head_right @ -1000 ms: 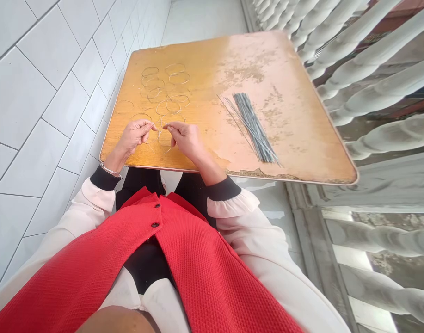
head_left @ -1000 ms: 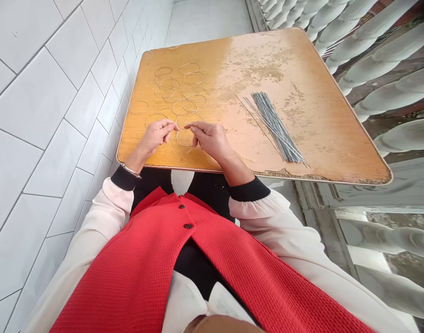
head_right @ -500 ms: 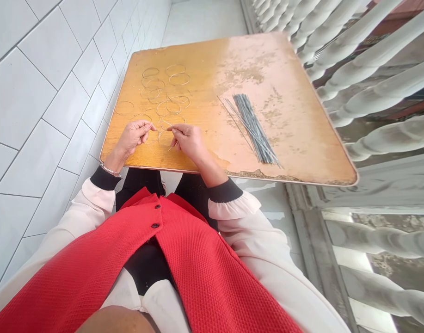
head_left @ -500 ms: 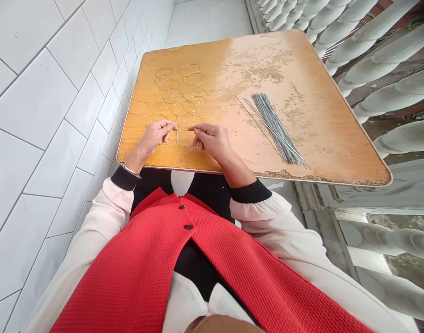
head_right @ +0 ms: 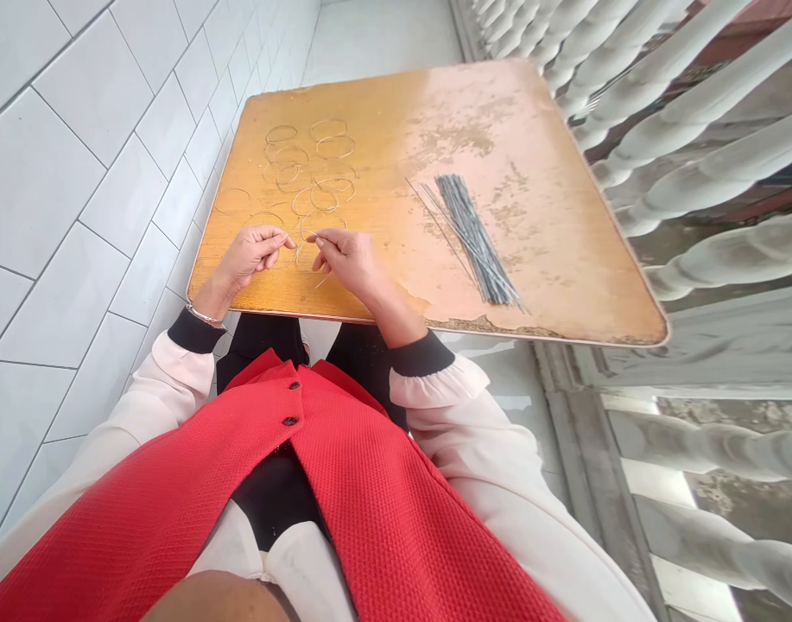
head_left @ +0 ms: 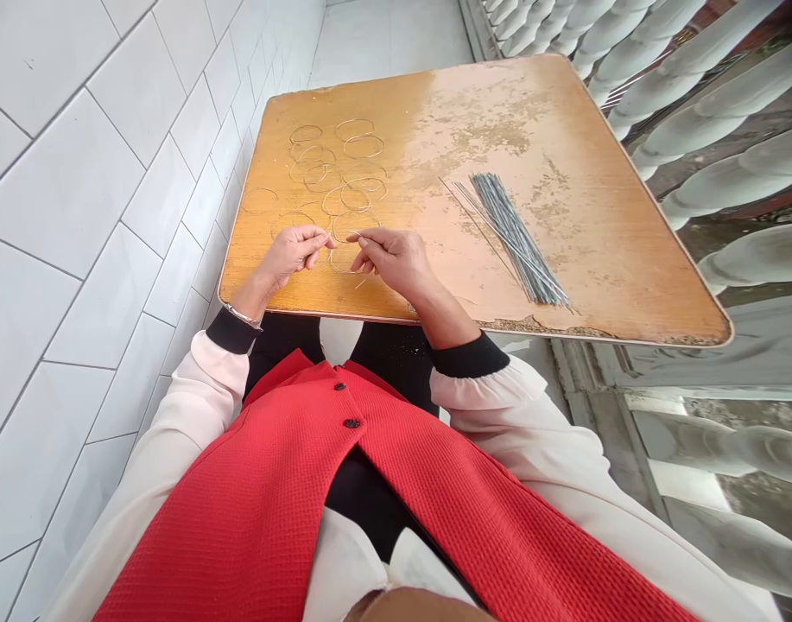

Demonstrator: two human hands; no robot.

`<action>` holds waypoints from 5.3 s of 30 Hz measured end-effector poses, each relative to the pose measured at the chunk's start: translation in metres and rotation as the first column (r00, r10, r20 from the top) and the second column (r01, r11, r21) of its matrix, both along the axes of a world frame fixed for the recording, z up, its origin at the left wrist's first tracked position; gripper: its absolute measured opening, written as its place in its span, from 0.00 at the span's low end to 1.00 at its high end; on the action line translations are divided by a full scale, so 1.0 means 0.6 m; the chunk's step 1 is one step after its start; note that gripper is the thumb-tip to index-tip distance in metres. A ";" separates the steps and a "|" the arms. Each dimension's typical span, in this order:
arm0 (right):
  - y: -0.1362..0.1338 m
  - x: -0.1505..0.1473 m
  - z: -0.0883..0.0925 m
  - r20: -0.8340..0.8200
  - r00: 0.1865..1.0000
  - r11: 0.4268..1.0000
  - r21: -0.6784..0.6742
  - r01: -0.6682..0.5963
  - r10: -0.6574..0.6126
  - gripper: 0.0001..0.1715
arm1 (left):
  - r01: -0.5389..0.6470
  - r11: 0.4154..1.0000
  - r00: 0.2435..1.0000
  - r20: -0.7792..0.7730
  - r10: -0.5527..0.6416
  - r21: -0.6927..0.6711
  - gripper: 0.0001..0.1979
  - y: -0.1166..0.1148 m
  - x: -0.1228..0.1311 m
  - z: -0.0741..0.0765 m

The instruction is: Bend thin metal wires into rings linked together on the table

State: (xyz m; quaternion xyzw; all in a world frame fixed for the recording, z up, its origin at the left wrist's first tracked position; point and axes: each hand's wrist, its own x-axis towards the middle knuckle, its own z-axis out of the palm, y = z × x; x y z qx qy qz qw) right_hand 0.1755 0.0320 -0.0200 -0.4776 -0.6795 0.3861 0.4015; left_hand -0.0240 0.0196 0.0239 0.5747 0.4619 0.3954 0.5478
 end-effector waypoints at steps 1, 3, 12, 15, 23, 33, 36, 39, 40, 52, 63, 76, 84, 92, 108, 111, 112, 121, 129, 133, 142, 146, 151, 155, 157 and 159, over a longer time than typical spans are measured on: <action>0.000 -0.002 -0.002 -0.018 1.000 1.000 -0.011 -0.002 0.002 0.15 | -0.019 1.000 1.000 0.005 0.019 0.008 0.15 -0.001 0.002 0.000; 0.001 -0.005 -0.006 -0.039 0.999 1.000 -0.019 0.005 -0.006 0.14 | -0.058 0.998 0.998 0.021 0.057 0.026 0.15 -0.001 0.005 -0.002; 0.004 -0.007 -0.007 -0.158 0.984 0.994 -0.078 0.075 -0.087 0.12 | -0.028 1.000 0.998 0.049 0.028 -0.003 0.11 0.007 -0.001 -0.017; 0.001 -0.009 0.000 -0.188 0.976 0.989 -0.115 0.092 -0.112 0.11 | -0.021 1.000 0.998 0.060 0.022 -0.017 0.11 0.007 -0.005 -0.024; -0.007 -0.006 0.015 -0.336 0.936 0.977 -0.211 0.033 -0.104 0.10 | -0.114 0.992 0.986 0.113 0.119 -0.053 0.16 0.008 -0.003 -0.029; -0.012 -0.006 0.018 -0.380 0.912 0.967 -0.246 0.059 -0.153 0.07 | -0.167 0.986 0.978 0.125 0.169 -0.025 0.16 0.006 0.002 -0.035; -0.012 -0.006 0.014 -0.373 0.916 0.968 -0.243 0.058 -0.149 0.07 | -0.177 0.984 0.975 0.135 0.179 -0.027 0.15 0.005 0.004 -0.036; -0.010 -0.007 0.010 -0.392 0.909 0.968 -0.248 0.044 -0.142 0.07 | -0.189 0.981 0.967 0.167 0.192 -0.032 0.14 0.004 0.005 -0.036; -0.009 -0.008 0.010 -0.398 0.907 0.968 -0.249 0.041 -0.141 0.07 | -0.193 0.981 0.965 0.174 0.195 -0.033 0.14 0.003 0.006 -0.037; -0.013 -0.008 0.011 -0.445 0.880 0.953 -0.303 0.026 -0.165 0.07 | -0.141 0.987 0.976 0.155 0.151 -0.077 0.19 0.001 0.000 -0.035; -0.008 -0.007 0.010 -0.420 0.892 0.945 -0.325 0.024 -0.167 0.10 | -0.155 0.986 0.976 0.142 0.163 -0.068 0.09 -0.002 -0.012 -0.035; -0.014 0.002 0.016 -0.391 0.899 0.941 -0.333 0.064 -0.199 0.08 | -0.175 0.983 0.977 0.115 0.182 -0.061 0.09 -0.003 -0.015 -0.040; -0.008 -0.005 0.024 -0.264 0.958 0.980 -0.191 0.059 -0.110 0.07 | -0.095 0.928 0.932 -0.295 0.211 0.360 0.04 0.021 -0.008 -0.017; -0.014 -0.014 0.021 -0.314 0.944 0.968 -0.248 0.022 -0.102 0.05 | 0.061 0.930 0.974 -0.227 0.025 0.364 0.07 0.044 0.029 -0.032; -0.010 -0.020 -0.015 -0.120 0.980 0.987 -0.045 0.153 -0.157 0.11 | 0.014 0.913 0.970 -0.227 0.087 0.408 0.11 0.041 0.030 -0.041; -0.012 -0.026 -0.021 -0.089 0.984 0.988 0.002 0.155 -0.154 0.15 | -0.031 0.915 0.977 -0.179 0.112 0.403 0.13 0.045 0.033 -0.048; -0.014 -0.028 -0.024 -0.074 0.985 0.987 0.027 0.157 -0.155 0.16 | -0.055 0.919 0.979 -0.158 0.125 0.390 0.13 0.046 0.034 -0.050; -0.009 -0.027 -0.038 -0.025 0.982 0.982 0.022 0.187 -0.186 0.15 | -0.124 0.987 0.991 -0.041 0.128 0.106 0.14 0.021 0.035 -0.016; -0.022 -0.025 -0.020 0.161 0.969 0.973 0.170 0.158 -0.186 0.20 | 0.033 0.998 0.999 0.003 -0.032 -0.063 0.17 0.019 0.033 0.002; -0.026 -0.025 -0.018 0.150 0.978 0.979 0.164 0.121 -0.146 0.21 | 0.018 0.995 0.996 0.094 -0.009 -0.093 0.18 0.022 0.034 -0.005; -0.023 -0.025 -0.024 0.132 0.986 0.987 0.140 0.079 -0.098 0.20 | -0.005 0.998 0.997 0.072 0.010 -0.070 0.19 0.028 0.029 -0.011; -0.023 -0.026 -0.026 0.090 0.992 0.990 0.122 0.072 -0.083 0.19 | 0.027 0.998 0.999 0.037 -0.025 -0.055 0.19 0.025 0.028 -0.006; -0.027 -0.028 -0.021 0.096 0.993 0.988 0.148 0.053 -0.067 0.17 | 0.025 0.997 0.997 0.069 -0.019 -0.079 0.17 0.023 0.031 -0.011; -0.025 -0.029 -0.021 0.105 0.993 0.987 0.156 0.042 -0.059 0.16 | 0.021 0.996 0.993 0.115 -0.011 -0.083 0.17 0.024 0.032 -0.015; -0.023 -0.029 -0.023 0.079 0.996 0.990 0.133 0.038 -0.049 0.16 | 0.011 0.997 0.993 0.121 -0.001 -0.082 0.17 0.024 0.032 -0.015; -0.020 -0.029 -0.026 0.036 0.999 0.995 0.099 0.035 -0.038 0.16 | 0.007 0.997 0.993 0.116 0.002 -0.081 0.17 0.024 0.032 -0.014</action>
